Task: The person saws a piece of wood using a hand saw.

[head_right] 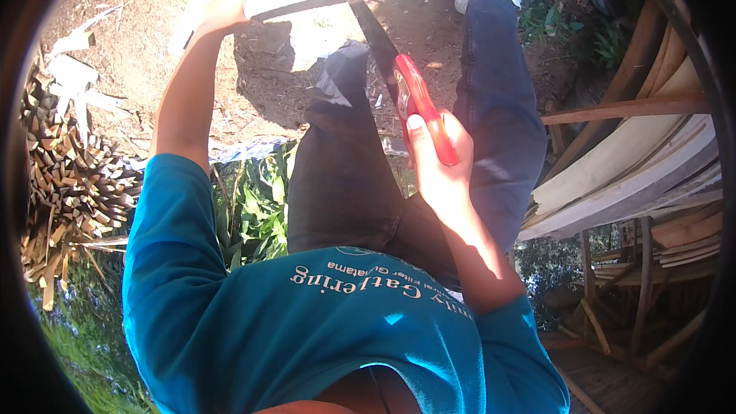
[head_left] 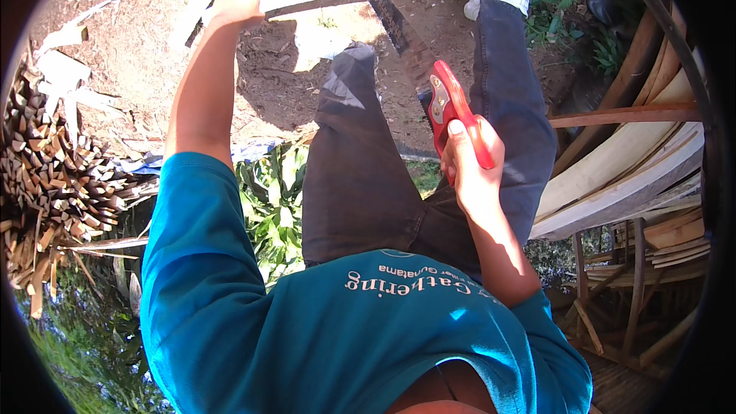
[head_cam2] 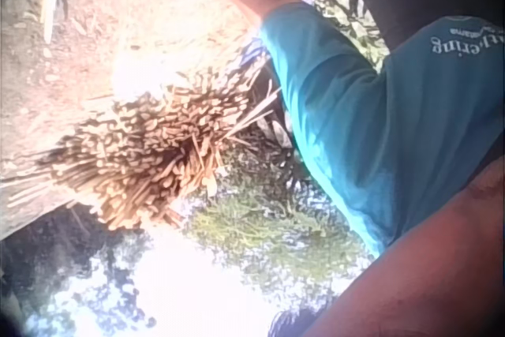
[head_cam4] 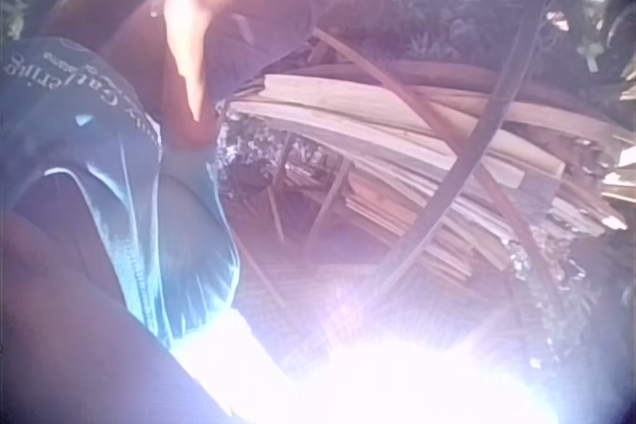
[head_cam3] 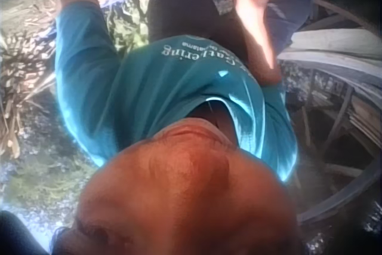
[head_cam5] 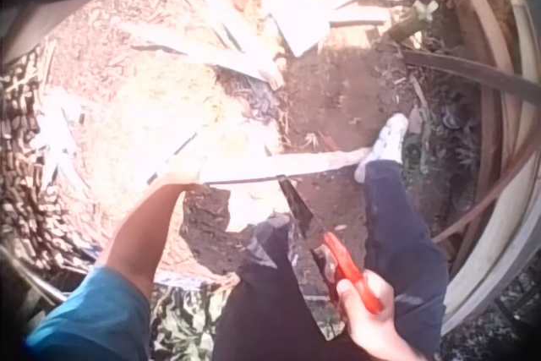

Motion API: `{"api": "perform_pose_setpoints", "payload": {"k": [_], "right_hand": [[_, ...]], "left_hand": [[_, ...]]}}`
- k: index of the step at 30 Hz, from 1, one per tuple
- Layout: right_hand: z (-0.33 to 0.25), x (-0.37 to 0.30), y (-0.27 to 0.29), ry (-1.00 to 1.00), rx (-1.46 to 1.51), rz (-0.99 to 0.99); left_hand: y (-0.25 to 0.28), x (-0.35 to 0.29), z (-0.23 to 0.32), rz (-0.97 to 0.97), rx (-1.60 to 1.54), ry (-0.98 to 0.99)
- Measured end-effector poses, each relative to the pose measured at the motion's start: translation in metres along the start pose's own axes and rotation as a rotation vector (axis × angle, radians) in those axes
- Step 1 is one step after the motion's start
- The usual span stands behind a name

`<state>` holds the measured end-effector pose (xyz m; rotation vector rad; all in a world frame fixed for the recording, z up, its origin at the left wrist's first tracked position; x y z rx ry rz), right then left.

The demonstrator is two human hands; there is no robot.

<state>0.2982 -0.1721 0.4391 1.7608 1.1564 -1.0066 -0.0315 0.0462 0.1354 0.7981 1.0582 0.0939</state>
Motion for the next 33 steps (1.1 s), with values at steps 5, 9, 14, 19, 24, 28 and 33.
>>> {"api": "perform_pose_setpoints", "payload": {"k": [5, 9, 14, 19, 24, 28, 33], "right_hand": [[0.002, 0.005, -0.007, 0.026, 0.017, 0.007], [-0.005, 0.059, -0.042, 0.241, 0.044, 0.073], [0.003, 0.122, -0.070, 0.335, -0.046, 0.064], [0.016, 0.052, -0.027, 0.182, -0.093, 0.043], [0.014, 0.030, -0.018, 0.122, -0.063, 0.074], [0.020, 0.116, -0.073, 0.324, -0.017, 0.050], [0.015, 0.102, -0.060, 0.283, 0.007, 0.023]], "left_hand": [[0.009, -0.005, 0.006, 0.040, -0.003, -0.031], [-0.007, 0.022, 0.007, 0.021, -0.009, -0.076], [0.000, -0.010, 0.012, -0.003, 0.046, 0.006], [-0.002, -0.018, 0.014, -0.044, 0.012, 0.025], [-0.004, -0.022, 0.014, -0.016, 0.022, 0.050], [0.004, -0.026, 0.020, 0.041, 0.043, 0.009], [0.005, -0.015, 0.017, -0.019, 0.023, 0.012]]}}
Point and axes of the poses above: each hand's wrist, its own x-axis towards the middle knuckle, its own y-axis out of the back of the hand, z = x × y, the point moved 6 cm from there along x, towards the middle knuckle, and after that the axes turned 7 degrees about -y, right-handed, at the moved point
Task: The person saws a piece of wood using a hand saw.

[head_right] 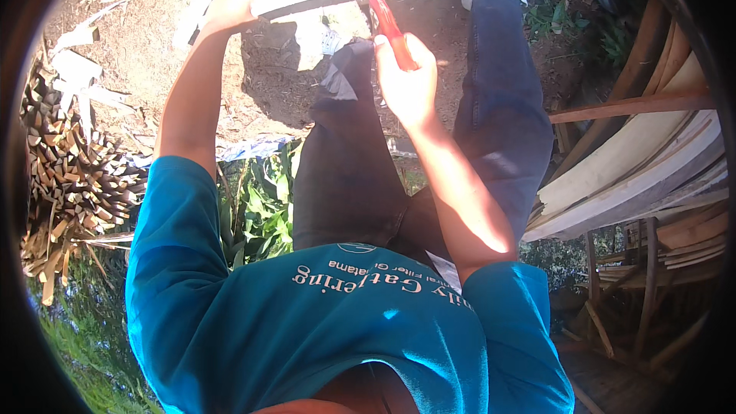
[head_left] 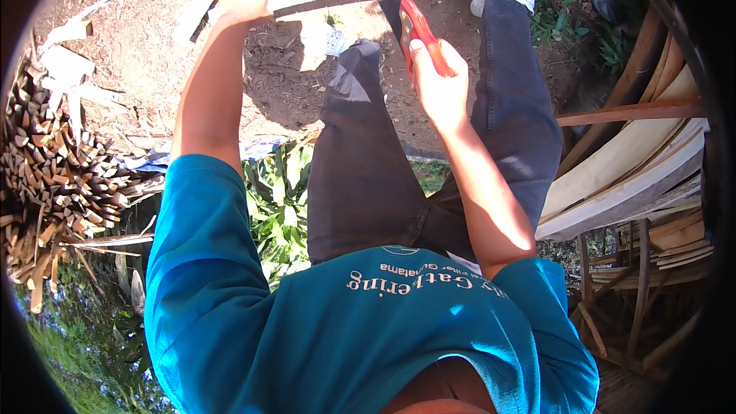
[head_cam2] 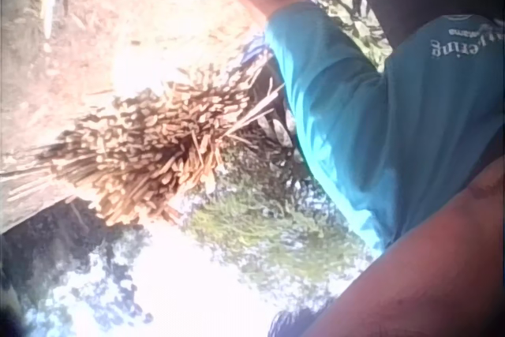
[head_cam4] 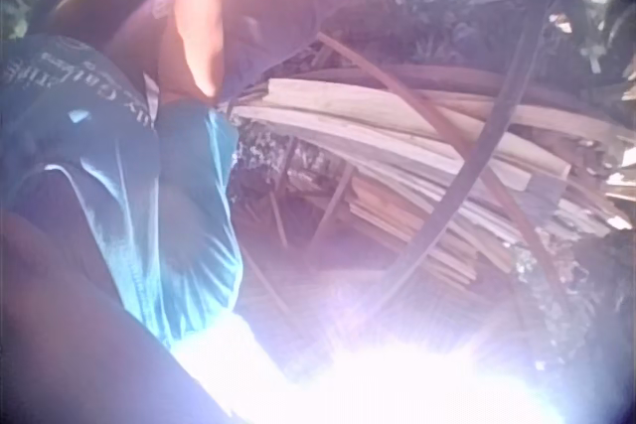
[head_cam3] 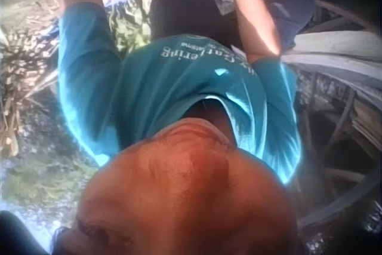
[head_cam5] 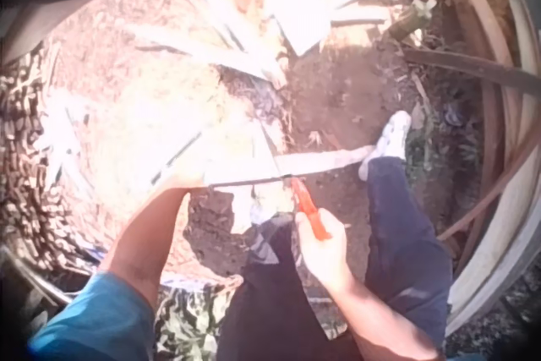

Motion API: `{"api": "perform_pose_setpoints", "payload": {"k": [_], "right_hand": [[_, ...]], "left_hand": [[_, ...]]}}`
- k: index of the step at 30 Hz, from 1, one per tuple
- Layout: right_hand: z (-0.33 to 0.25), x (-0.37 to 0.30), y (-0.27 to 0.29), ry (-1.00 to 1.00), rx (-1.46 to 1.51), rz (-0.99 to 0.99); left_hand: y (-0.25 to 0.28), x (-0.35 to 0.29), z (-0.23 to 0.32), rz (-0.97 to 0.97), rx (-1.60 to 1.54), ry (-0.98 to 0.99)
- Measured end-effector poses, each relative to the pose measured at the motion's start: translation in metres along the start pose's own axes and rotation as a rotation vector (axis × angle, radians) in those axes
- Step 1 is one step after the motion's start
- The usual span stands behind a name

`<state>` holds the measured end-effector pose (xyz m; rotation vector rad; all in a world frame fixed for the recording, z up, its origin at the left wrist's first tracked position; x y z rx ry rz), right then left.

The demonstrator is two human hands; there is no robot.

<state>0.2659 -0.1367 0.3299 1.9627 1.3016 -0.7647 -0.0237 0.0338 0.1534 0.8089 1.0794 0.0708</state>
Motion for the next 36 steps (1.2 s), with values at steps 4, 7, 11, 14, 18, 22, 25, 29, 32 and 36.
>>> {"api": "perform_pose_setpoints", "payload": {"k": [4, 7, 11, 14, 18, 22, 25, 29, 32, 36], "right_hand": [[-0.015, -0.080, 0.051, -0.224, -0.095, -0.022], [-0.022, -0.074, 0.050, -0.204, -0.030, 0.001], [-0.006, 0.019, -0.009, -0.005, -0.035, -0.006], [-0.009, 0.049, -0.027, 0.008, -0.031, 0.021], [-0.019, -0.020, 0.006, 0.044, -0.038, -0.041], [-0.023, -0.076, 0.050, -0.167, -0.082, -0.009], [-0.022, -0.044, 0.030, -0.115, 0.007, -0.032], [-0.013, 0.035, -0.027, 0.030, -0.049, 0.008], [-0.013, 0.031, -0.022, 0.032, -0.060, 0.007], [-0.016, -0.053, 0.031, -0.050, -0.080, -0.009]], "left_hand": [[-0.008, -0.002, -0.006, 0.044, 0.054, -0.026], [-0.012, -0.001, -0.010, -0.017, -0.015, 0.070], [0.002, 0.000, -0.004, 0.023, 0.037, -0.007], [0.017, 0.007, -0.001, 0.011, 0.048, -0.013], [-0.017, 0.007, -0.022, 0.050, 0.046, -0.051], [-0.015, 0.013, -0.020, -0.152, 0.017, 0.122], [0.001, 0.003, -0.015, -0.091, 0.028, 0.082], [0.013, -0.006, -0.013, -0.042, 0.028, 0.035], [0.013, -0.013, -0.012, -0.039, 0.022, 0.029], [0.013, -0.014, -0.013, -0.029, 0.017, 0.028]]}}
Point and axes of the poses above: each hand's wrist, its own x-axis towards the middle knuckle, its own y-axis out of the back of the hand, z = x × y, the point moved 6 cm from there along x, towards the middle knuckle, and after that the axes turned 7 degrees about -y, right-handed, at the moved point
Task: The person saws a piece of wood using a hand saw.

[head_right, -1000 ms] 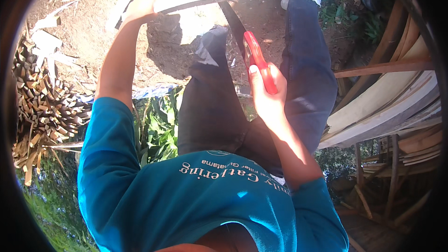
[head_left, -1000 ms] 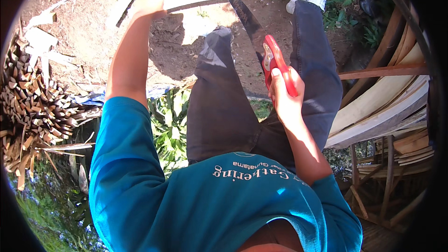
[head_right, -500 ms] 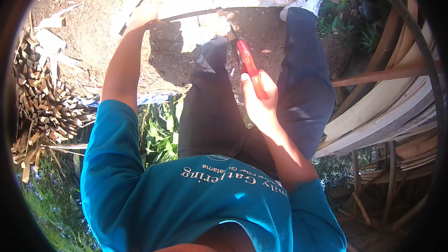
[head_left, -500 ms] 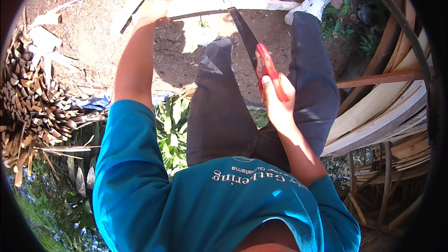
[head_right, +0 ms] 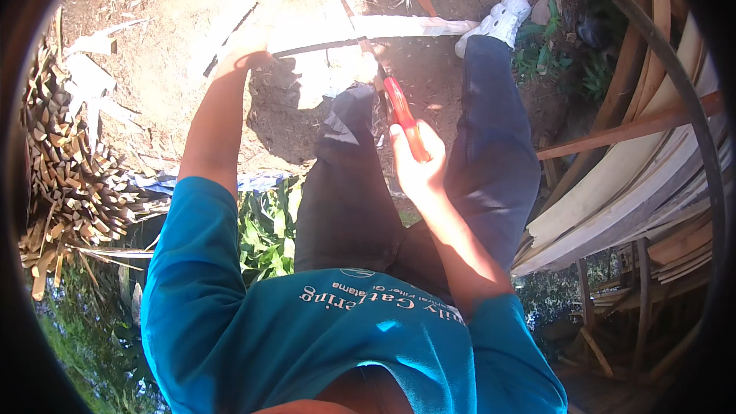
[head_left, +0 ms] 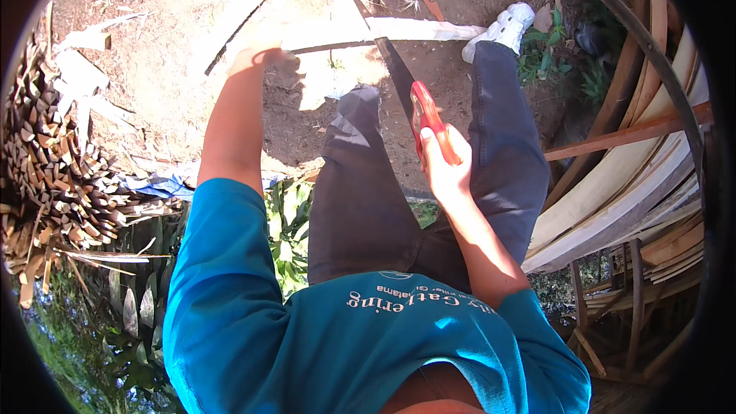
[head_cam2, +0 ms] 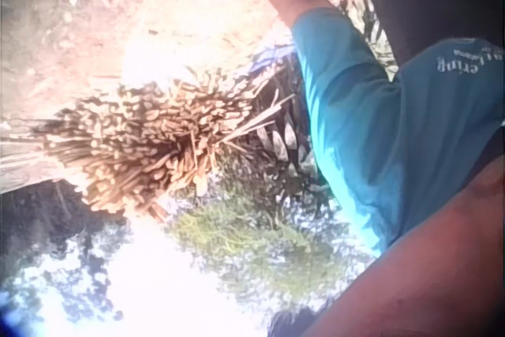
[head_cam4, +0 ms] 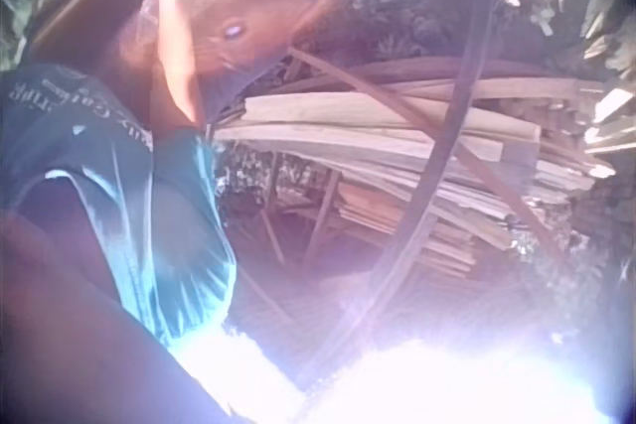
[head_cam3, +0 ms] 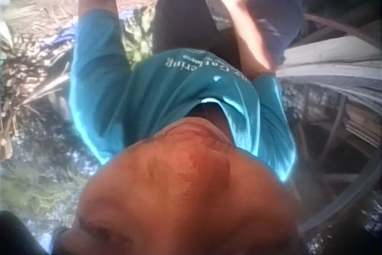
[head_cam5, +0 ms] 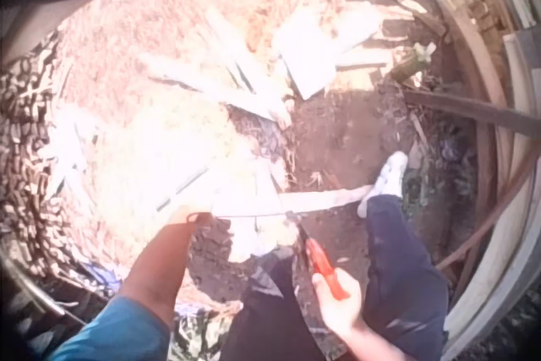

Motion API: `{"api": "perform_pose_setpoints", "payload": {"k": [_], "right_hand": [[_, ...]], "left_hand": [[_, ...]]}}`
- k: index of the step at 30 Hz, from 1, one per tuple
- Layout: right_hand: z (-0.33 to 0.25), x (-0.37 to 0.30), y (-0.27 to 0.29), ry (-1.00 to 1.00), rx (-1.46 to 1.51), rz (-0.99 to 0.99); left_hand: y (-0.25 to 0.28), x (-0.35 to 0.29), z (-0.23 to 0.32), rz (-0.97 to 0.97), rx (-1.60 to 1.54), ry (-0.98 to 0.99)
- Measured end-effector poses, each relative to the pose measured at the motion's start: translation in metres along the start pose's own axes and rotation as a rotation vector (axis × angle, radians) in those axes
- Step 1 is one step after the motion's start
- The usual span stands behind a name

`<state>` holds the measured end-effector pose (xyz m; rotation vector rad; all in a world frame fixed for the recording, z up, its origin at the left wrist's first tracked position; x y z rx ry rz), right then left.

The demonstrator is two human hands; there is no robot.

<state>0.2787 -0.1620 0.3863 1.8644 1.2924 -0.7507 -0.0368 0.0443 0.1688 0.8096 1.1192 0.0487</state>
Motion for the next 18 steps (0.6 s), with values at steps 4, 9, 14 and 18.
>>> {"api": "perform_pose_setpoints", "payload": {"k": [4, 9, 14, 18], "right_hand": [[-0.010, -0.019, 0.014, -0.220, 0.063, 0.026], [-0.004, 0.097, -0.050, 0.004, 0.115, 0.014], [0.006, 0.100, -0.055, 0.050, 0.079, -0.004], [0.000, -0.011, 0.002, -0.086, 0.077, -0.056]], "left_hand": [[0.003, 0.007, 0.002, 0.000, -0.001, 0.008], [0.007, 0.002, 0.002, 0.014, 0.007, -0.006], [0.004, -0.010, 0.001, 0.011, 0.002, -0.001], [0.002, -0.014, -0.001, 0.017, -0.004, 0.011]]}}
Point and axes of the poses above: each hand's wrist, its own x-axis towards the middle knuckle, its own y-axis out of the back of the hand, z = x × y, the point moved 6 cm from there along x, towards the middle knuckle, and after that the axes turned 7 degrees about -y, right-handed, at the moved point
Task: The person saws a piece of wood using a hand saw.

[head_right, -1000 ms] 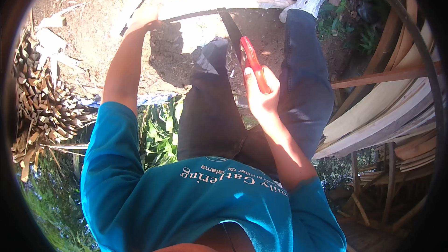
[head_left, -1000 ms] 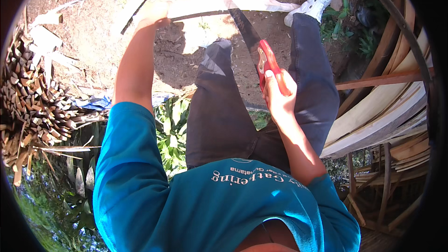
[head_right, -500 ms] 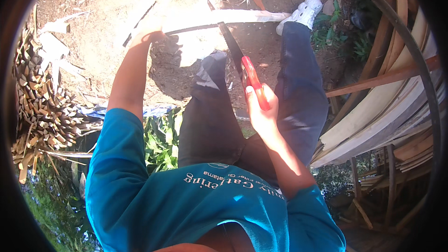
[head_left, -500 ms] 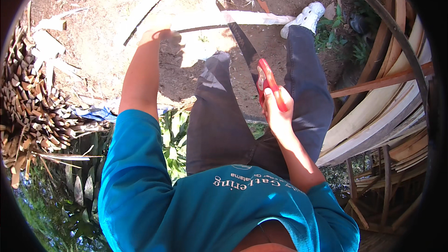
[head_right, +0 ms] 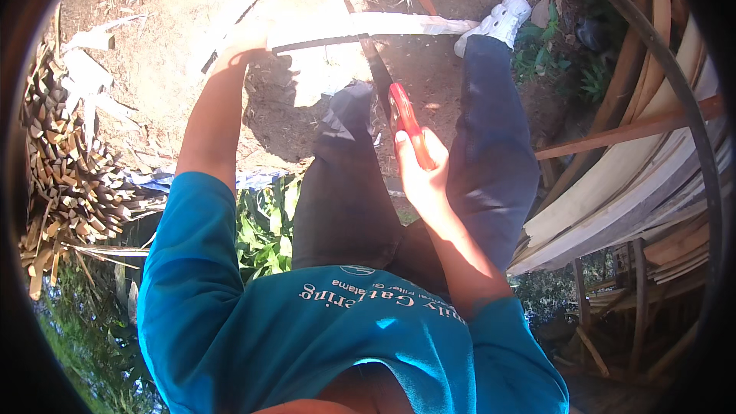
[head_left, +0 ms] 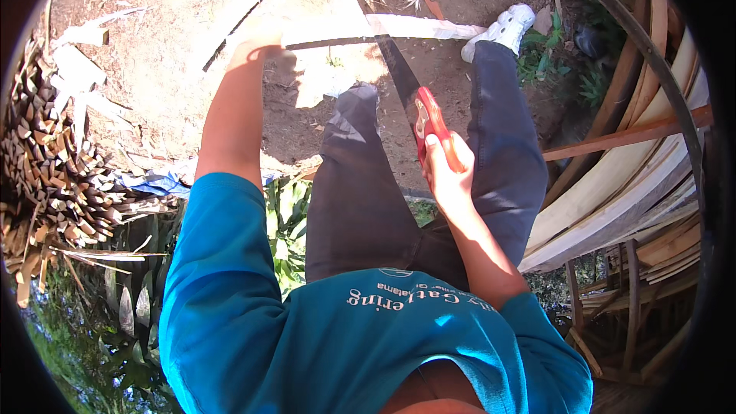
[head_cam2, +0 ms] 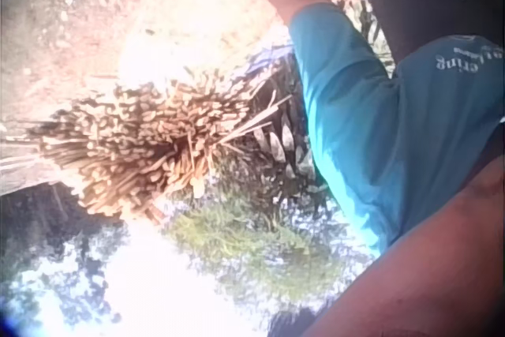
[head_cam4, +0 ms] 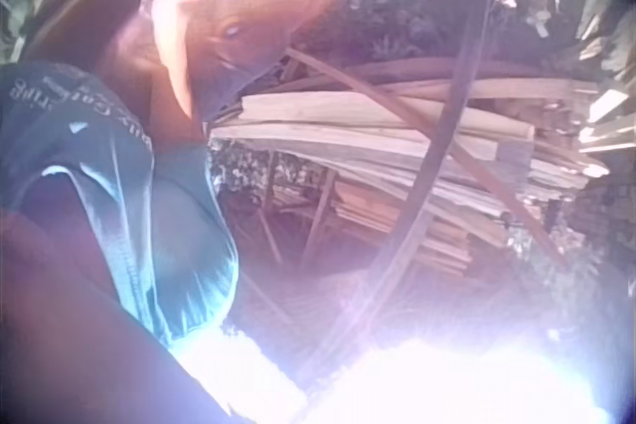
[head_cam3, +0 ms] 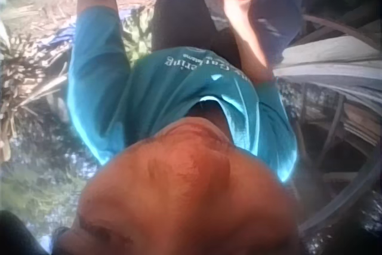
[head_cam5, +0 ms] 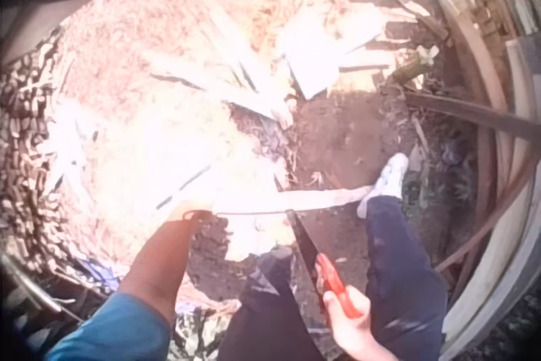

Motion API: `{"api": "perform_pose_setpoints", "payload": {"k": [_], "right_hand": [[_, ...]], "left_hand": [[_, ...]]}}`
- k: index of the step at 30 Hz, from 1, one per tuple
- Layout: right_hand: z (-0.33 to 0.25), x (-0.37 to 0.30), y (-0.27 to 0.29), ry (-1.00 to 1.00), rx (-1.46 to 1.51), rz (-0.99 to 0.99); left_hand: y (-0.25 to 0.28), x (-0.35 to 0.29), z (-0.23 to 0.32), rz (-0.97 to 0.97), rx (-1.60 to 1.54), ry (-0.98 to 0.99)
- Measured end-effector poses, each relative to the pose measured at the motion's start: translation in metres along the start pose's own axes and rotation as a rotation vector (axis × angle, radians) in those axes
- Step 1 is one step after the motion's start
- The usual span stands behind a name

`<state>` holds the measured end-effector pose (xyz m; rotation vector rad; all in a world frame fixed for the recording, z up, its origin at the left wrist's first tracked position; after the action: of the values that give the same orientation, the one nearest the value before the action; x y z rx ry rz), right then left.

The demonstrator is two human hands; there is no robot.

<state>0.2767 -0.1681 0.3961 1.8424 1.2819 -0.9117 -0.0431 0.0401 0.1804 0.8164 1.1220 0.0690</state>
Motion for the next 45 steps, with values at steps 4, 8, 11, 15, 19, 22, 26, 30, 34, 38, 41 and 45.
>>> {"api": "perform_pose_setpoints", "payload": {"k": [4, 8, 11, 15, 19, 22, 26, 30, 34, 38, 41, 45], "right_hand": [[-0.007, 0.006, 0.008, -0.008, 0.003, 0.025], [-0.009, 0.127, -0.056, 0.126, -0.012, 0.110], [-0.006, 0.138, -0.055, 0.115, 0.005, 0.080], [-0.007, 0.034, -0.017, 0.110, -0.013, 0.024], [-0.013, -0.014, 0.013, -0.029, -0.010, 0.036], [-0.017, 0.038, -0.014, 0.108, -0.023, 0.004], [-0.022, 0.133, -0.055, 0.045, 0.070, 0.082], [-0.011, 0.075, -0.035, 0.050, 0.039, 0.022], [-0.014, -0.017, 0.013, -0.064, -0.002, 0.038], [-0.022, 0.031, -0.002, 0.107, -0.040, -0.011], [-0.013, 0.139, -0.048, 0.103, 0.014, 0.050], [-0.020, 0.144, -0.061, 0.170, -0.098, 0.053]], "left_hand": [[0.012, 0.019, 0.004, 0.012, 0.001, -0.009], [0.021, 0.026, 0.012, 0.020, 0.013, -0.042], [0.019, 0.016, 0.009, 0.027, 0.022, -0.039], [0.019, 0.018, 0.004, 0.027, 0.019, -0.020], [0.029, 0.033, 0.009, 0.028, 0.021, -0.028], [0.034, 0.030, 0.008, 0.036, 0.026, -0.028], [0.036, 0.033, 0.021, 0.034, 0.034, -0.065], [0.025, 0.015, 0.002, 0.026, 0.041, -0.031], [0.029, 0.019, 0.005, 0.027, 0.038, -0.035], [0.033, 0.019, 0.006, 0.028, 0.039, -0.032], [0.042, 0.026, 0.015, 0.030, 0.051, -0.063], [0.045, 0.027, 0.011, 0.027, 0.051, -0.054]]}}
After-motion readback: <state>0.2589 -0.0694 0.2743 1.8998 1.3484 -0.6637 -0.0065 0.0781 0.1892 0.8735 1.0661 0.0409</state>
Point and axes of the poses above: each hand's wrist, its own x-axis towards the middle knuckle, its own y-axis out of the back of the hand, z = x × y, the point moved 6 cm from there along x, towards the middle knuckle, and after that the axes turned 7 degrees about -y, right-handed, at the moved point
